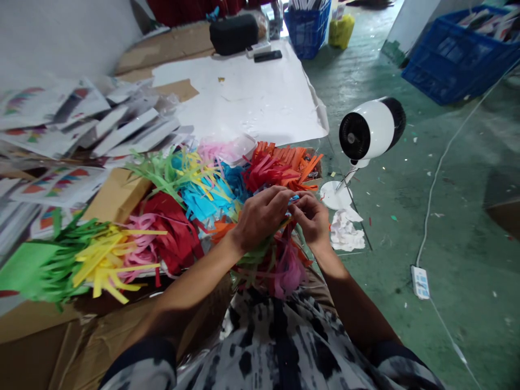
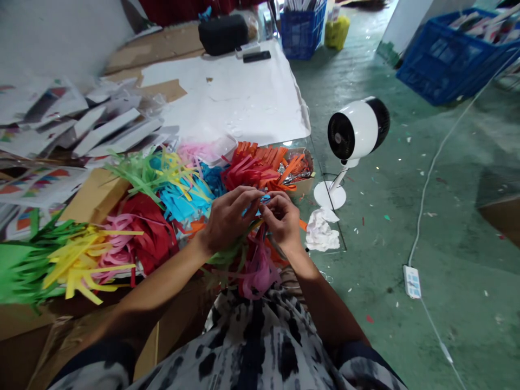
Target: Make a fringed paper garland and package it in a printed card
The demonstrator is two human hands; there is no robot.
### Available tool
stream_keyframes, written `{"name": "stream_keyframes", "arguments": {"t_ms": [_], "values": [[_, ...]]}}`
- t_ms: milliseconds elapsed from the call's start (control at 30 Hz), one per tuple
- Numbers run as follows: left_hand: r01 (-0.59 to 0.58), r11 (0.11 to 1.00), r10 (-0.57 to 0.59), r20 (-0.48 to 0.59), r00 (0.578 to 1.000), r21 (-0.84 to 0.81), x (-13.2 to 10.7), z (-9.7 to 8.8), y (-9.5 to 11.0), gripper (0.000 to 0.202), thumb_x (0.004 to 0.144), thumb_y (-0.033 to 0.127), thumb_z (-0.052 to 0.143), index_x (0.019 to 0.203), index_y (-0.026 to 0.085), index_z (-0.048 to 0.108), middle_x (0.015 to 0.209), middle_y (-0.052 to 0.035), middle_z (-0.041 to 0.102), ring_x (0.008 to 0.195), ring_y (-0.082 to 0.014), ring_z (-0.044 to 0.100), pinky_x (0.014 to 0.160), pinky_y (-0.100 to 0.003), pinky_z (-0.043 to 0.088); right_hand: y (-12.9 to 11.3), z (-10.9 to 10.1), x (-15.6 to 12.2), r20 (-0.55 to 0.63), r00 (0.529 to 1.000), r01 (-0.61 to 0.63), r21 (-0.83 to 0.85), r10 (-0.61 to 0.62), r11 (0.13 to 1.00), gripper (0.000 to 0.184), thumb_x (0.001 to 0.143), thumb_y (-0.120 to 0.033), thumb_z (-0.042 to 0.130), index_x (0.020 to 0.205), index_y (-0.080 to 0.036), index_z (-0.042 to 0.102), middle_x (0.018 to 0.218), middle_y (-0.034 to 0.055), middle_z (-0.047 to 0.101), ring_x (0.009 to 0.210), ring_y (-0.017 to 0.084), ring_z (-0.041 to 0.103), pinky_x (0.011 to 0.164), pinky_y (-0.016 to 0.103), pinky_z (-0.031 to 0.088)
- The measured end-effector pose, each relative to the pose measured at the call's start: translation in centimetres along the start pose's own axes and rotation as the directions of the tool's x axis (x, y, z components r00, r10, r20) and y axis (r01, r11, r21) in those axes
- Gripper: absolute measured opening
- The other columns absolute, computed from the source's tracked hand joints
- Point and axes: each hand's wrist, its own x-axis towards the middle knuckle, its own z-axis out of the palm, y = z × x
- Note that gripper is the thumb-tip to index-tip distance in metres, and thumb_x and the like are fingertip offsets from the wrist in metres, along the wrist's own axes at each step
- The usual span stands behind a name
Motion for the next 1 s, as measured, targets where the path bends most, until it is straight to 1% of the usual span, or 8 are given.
{"name": "stream_keyframes", "arguments": {"t_ms": [200, 400, 533, 600, 667, 767, 900, 1000], "values": [[-0.102, 0.994, 0.102, 0.021, 0.995, 0.041, -0.4, -0.2, 0.0, 0.025, 0.103, 0.019, 0.062, 0.128, 0.02, 0.063, 0.111, -0.009, 0.076, 0.102, -0.0191, 0.075, 0.087, -0.029, 0.06, 0.7, 0.1, 0.3, -0.003, 0.998, -0.064, 0.104, 0.065, 0.993, 0.03, 0.08, -0.037, 0.079, 0.067, -0.021, 0.056, 0.091, 0.0019, 0.063, 0.084, 0.017, 0.06, 0.079, 0.031, 0.049], [-0.163, 0.984, 0.171, 0.113, 0.979, -0.076, -0.6, -1.0, -0.1, 0.026, 0.103, 0.018, 0.062, 0.128, 0.025, 0.066, 0.117, -0.0071, 0.077, 0.112, -0.0194, 0.074, 0.107, -0.038, 0.059, 0.8, -0.2, 0.1, -0.015, 0.996, -0.082, 0.162, 0.086, 0.983, 0.031, 0.079, -0.038, 0.077, 0.069, -0.022, 0.052, 0.094, 0.0012, 0.063, 0.081, 0.016, 0.058, 0.074, 0.029, 0.049], [-0.143, 0.979, 0.159, 0.1, 0.982, -0.148, -0.8, -1.1, 0.1, 0.024, 0.101, 0.019, 0.063, 0.124, 0.026, 0.07, 0.114, -0.0065, 0.08, 0.11, -0.0193, 0.076, 0.097, -0.035, 0.062, 0.4, -0.3, -0.1, -0.03, 0.997, -0.061, 0.103, 0.064, 0.993, 0.027, 0.08, -0.034, 0.075, 0.07, -0.023, 0.053, 0.091, 0.0011, 0.063, 0.082, 0.016, 0.058, 0.071, 0.028, 0.048], [-0.073, 0.972, 0.085, 0.043, 0.995, -0.223, -0.6, -1.0, 0.3, 0.018, 0.101, 0.019, 0.064, 0.117, 0.025, 0.072, 0.108, -0.0061, 0.081, 0.104, -0.0177, 0.077, 0.093, -0.032, 0.063, 0.2, -0.2, -0.2, -0.03, 0.998, -0.051, 0.077, 0.054, 0.996, 0.025, 0.081, -0.033, 0.073, 0.071, -0.023, 0.053, 0.09, 0.0009, 0.063, 0.08, 0.015, 0.057, 0.069, 0.027, 0.048], [0.072, 0.949, -0.079, -0.009, 0.997, -0.308, -0.3, -1.1, 0.5, 0.014, 0.103, 0.021, 0.064, 0.112, 0.022, 0.074, 0.104, -0.0062, 0.08, 0.096, -0.0156, 0.077, 0.089, -0.028, 0.063, 0.0, 0.0, -0.3, -0.021, 0.999, -0.045, 0.072, 0.047, 0.996, 0.023, 0.082, -0.033, 0.073, 0.072, -0.023, 0.054, 0.09, 0.0012, 0.063, 0.079, 0.015, 0.057, 0.068, 0.027, 0.048], [0.293, 0.851, -0.302, 0.052, 0.952, -0.436, 0.5, -1.2, 0.4, 0.02, 0.103, 0.03, 0.067, 0.118, 0.021, 0.076, 0.115, -0.0079, 0.075, 0.085, -0.012, 0.075, 0.078, -0.024, 0.062, -0.3, 0.2, -0.5, -0.001, 0.999, -0.033, 0.097, 0.033, 0.995, 0.022, 0.085, -0.032, 0.073, 0.075, -0.023, 0.055, 0.093, 0.0015, 0.064, 0.08, 0.015, 0.058, 0.068, 0.027, 0.048], [0.418, 0.723, -0.335, 0.25, 0.908, -0.55, 1.3, -1.1, -0.2, 0.024, 0.1, 0.037, 0.071, 0.116, 0.021, 0.08, 0.115, -0.0092, 0.073, 0.09, -0.0143, 0.074, 0.072, -0.022, 0.059, -0.4, 0.2, -0.7, -0.001, 1.0, -0.028, 0.07, 0.028, 0.997, 0.026, 0.085, -0.035, 0.074, 0.074, -0.023, 0.054, 0.088, 0.0005, 0.061, 0.077, 0.014, 0.056, 0.065, 0.026, 0.047], [0.438, 0.692, -0.356, 0.257, 0.899, -0.573, 1.4, -0.9, -0.2, 0.022, 0.098, 0.039, 0.073, 0.103, 0.019, 0.08, 0.106, -0.0085, 0.074, 0.095, -0.0171, 0.073, 0.074, -0.024, 0.058, -0.5, 0.2, -0.7, -0.003, 0.999, -0.039, 0.055, 0.04, 0.998, 0.027, 0.086, -0.038, 0.075, 0.074, -0.023, 0.056, 0.089, 0.0013, 0.064, 0.078, 0.015, 0.057, 0.064, 0.027, 0.047]]}}
